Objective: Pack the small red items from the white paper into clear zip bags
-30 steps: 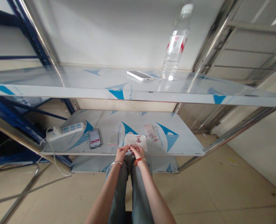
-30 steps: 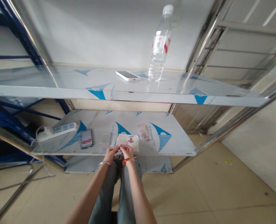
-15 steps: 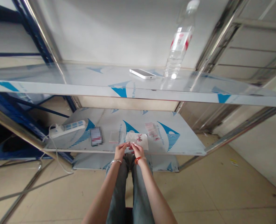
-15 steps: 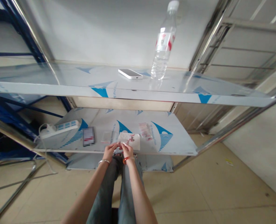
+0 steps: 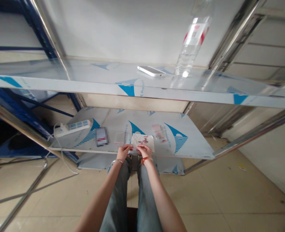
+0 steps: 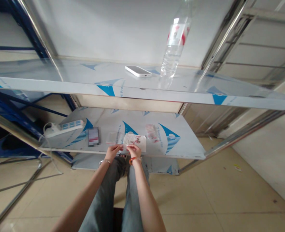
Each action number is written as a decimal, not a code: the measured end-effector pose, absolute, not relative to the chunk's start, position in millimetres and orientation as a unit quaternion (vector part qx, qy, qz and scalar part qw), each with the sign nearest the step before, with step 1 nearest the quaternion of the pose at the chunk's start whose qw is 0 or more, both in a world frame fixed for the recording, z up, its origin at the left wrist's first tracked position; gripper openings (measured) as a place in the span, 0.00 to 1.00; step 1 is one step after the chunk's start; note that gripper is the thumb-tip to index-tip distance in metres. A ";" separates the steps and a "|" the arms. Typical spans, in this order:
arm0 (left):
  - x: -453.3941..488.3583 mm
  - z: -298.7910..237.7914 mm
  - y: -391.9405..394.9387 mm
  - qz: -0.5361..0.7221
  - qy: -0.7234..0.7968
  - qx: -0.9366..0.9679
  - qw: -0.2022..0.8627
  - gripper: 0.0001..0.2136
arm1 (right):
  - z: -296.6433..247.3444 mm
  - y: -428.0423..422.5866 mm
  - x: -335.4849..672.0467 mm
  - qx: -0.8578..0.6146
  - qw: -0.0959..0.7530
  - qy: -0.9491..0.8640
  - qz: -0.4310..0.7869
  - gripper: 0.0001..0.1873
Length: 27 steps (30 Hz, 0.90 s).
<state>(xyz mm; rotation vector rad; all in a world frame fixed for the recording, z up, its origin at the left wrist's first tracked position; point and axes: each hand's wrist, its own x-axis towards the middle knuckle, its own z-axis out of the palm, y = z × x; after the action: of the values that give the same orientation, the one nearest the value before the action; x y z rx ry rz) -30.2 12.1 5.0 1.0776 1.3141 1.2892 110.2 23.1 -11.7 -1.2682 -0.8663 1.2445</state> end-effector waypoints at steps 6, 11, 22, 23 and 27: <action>-35.6 -7.3 21.1 0.587 0.519 0.349 0.513 0.24 | -27.0 35.3 97.1 -0.536 0.534 -0.395 0.521 0.15; -40.6 -22.3 33.4 0.600 0.573 0.315 0.461 0.29 | -45.3 53.8 79.5 -0.538 0.530 -0.468 0.459 0.13; -43.3 -22.9 43.1 0.589 0.684 0.345 0.258 0.27 | -50.2 73.3 39.4 -0.604 0.485 -0.557 0.298 0.13; -45.0 -21.8 42.3 0.587 0.688 0.344 0.250 0.27 | -51.5 72.5 34.8 -0.601 0.479 -0.568 0.294 0.13; -53.9 -18.2 40.9 0.581 0.697 0.351 0.229 0.27 | -56.1 69.4 18.1 -0.606 0.443 -0.598 0.282 0.15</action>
<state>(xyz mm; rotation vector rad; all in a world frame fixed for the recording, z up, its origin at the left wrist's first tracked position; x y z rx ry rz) -53.9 40.9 -18.2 0.9672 1.9190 1.5994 18.1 69.4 -56.1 -1.5024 -1.4830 0.7002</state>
